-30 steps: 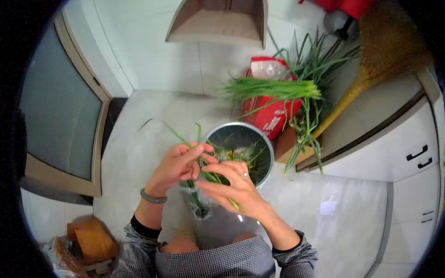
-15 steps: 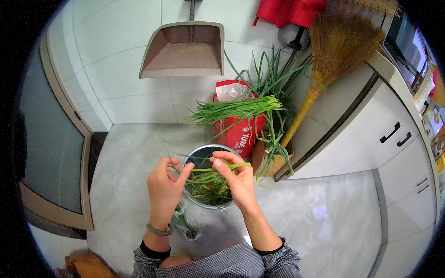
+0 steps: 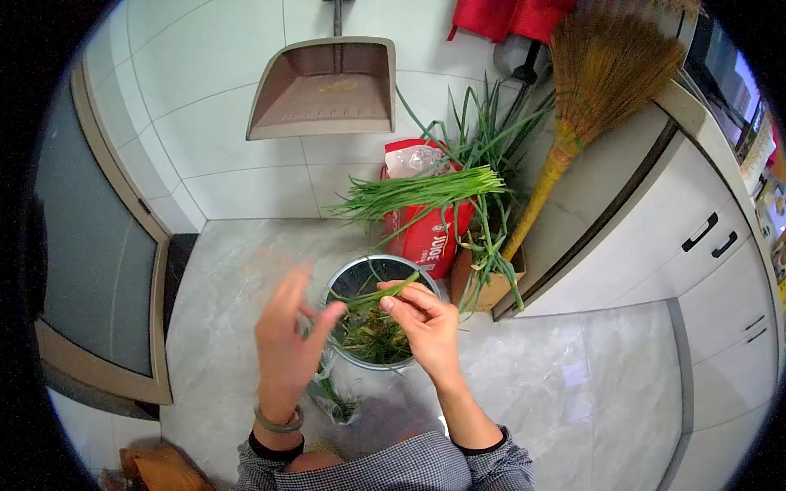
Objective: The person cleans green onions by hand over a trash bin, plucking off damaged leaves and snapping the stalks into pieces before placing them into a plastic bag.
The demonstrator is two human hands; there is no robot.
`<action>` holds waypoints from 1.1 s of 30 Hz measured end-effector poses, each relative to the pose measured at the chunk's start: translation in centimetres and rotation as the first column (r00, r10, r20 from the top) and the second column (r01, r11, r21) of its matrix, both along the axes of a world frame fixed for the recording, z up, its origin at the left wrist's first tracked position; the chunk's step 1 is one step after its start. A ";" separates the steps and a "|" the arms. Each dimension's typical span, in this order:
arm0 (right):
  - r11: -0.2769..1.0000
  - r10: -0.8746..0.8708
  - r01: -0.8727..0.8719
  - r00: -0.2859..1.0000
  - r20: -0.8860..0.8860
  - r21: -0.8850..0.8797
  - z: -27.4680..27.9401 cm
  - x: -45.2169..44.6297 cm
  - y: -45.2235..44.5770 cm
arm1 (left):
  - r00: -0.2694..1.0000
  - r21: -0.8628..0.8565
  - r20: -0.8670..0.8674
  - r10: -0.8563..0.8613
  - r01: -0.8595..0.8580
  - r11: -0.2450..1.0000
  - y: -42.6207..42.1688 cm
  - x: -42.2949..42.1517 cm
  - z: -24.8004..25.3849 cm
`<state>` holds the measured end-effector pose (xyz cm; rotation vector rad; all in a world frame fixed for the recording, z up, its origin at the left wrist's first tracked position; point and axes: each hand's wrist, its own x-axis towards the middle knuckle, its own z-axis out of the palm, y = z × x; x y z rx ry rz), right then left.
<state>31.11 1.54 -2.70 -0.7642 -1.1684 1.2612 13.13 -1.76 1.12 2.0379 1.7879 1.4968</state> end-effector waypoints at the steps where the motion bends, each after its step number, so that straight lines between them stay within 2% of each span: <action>1: 0.999 -0.052 0.051 0.998 0.034 0.001 -0.1 -0.1 -0.1 | 0.964 -0.069 0.151 -0.218 0.230 0.971 0.1 0.6 0.1; 2: 0.995 -0.102 0.102 0.992 0.068 0.006 -0.3 -0.2 -0.2 | 0.965 -0.070 0.149 -0.217 0.229 0.971 0.4 1.3 -0.1; 3: 0.995 -0.100 0.100 0.993 0.065 0.005 -0.3 -0.4 -0.3 | 0.921 -0.044 0.236 -0.311 0.330 0.943 1.0 2.1 -0.6; 4: 0.990 -0.118 0.109 0.987 0.109 0.088 -0.4 -0.4 -0.3 | 0.860 -0.009 0.318 -0.398 0.423 0.906 1.5 3.0 -1.1; 5: 0.978 -0.141 0.114 0.978 0.152 0.173 -0.5 -0.5 -0.3 | 0.842 0.009 0.378 -0.386 0.413 0.911 1.7 3.6 -1.3; 6: 0.979 -0.139 0.112 0.979 0.151 0.172 -0.5 -0.6 -0.4 | 0.843 0.008 0.378 -0.384 0.412 0.911 2.0 3.5 -1.8; 9: 0.936 -0.242 0.116 0.899 0.366 0.334 -0.1 -0.7 -0.5 | 0.890 0.075 0.245 -0.385 0.378 0.923 2.9 2.6 -2.7; 10: 0.937 -0.239 0.115 0.900 0.365 0.329 -0.1 -0.6 -0.2 | 0.891 0.070 0.245 -0.382 0.377 0.923 2.7 2.4 -2.2; 11: 0.925 -0.263 0.088 0.852 0.454 0.370 -0.2 -0.6 0.0 | 0.767 0.019 0.557 -0.318 0.371 0.928 2.2 2.1 -1.5; 12: 0.912 -0.288 0.057 0.794 0.535 0.407 -0.5 -0.6 0.2 | 0.560 -0.031 0.803 -0.202 0.378 0.925 1.9 1.9 -0.6; 13: 0.945 -0.247 0.085 0.820 0.516 0.317 -1.2 -0.8 0.2 | 0.566 -0.040 0.807 -0.169 0.337 0.940 1.9 0.8 -0.4; 14: 0.944 -0.245 0.083 0.823 0.513 0.318 -1.9 -0.7 0.3 | 0.569 -0.040 0.805 -0.168 0.335 0.941 2.1 0.0 -0.5; 16: 0.966 -0.186 0.072 0.858 0.479 0.248 -2.8 -0.6 0.8 | 0.239 0.144 0.954 -0.183 0.174 0.974 2.6 -1.5 -1.1; 20: 0.978 -0.176 0.093 0.851 0.495 0.188 -3.5 0.1 1.3 | 0.183 0.151 0.968 -0.172 0.121 0.981 2.6 -4.2 -1.7; 22: 0.925 -0.376 0.284 0.779 0.501 0.253 -3.7 0.1 1.4 | 0.133 0.141 0.980 -0.148 0.060 0.988 2.6 -4.8 -1.8; 24: 0.912 -0.408 0.313 0.769 0.493 0.267 -3.3 0.2 1.4 | 0.115 0.160 0.980 -0.163 0.042 0.986 2.6 -5.1 -1.9; 26: 0.821 -0.558 0.422 0.735 0.385 0.383 -2.8 0.3 1.2 | 0.095 0.175 0.980 -0.177 0.024 0.984 2.7 -5.1 -1.9; 28: 0.817 -0.559 0.425 0.749 0.356 0.390 -2.4 0.4 0.8 | 0.062 0.173 0.983 -0.172 -0.005 0.985 2.6 -5.1 -1.8; 30: 0.829 -0.528 0.428 0.812 0.249 0.361 -1.9 0.5 0.3 | 0.049 0.189 0.981 -0.188 -0.015 0.982 2.7 -5.3 -2.1; 31: 0.797 -0.554 0.429 0.800 0.232 0.424 -2.1 0.5 0.5 | 0.035 0.207 0.978 -0.206 -0.027 0.978 2.8 -5.3 -2.2; 32: 0.798 -0.556 0.432 0.798 0.234 0.421 -2.4 0.6 0.3 | 0.035 0.203 0.979 -0.202 -0.024 0.979 2.8 -5.4 -2.3; 33: 0.823 -0.510 0.425 0.845 0.161 0.377 -2.7 0.7 0.0 | 0.024 0.216 0.976 -0.215 -0.041 0.975 2.9 -5.6 -2.4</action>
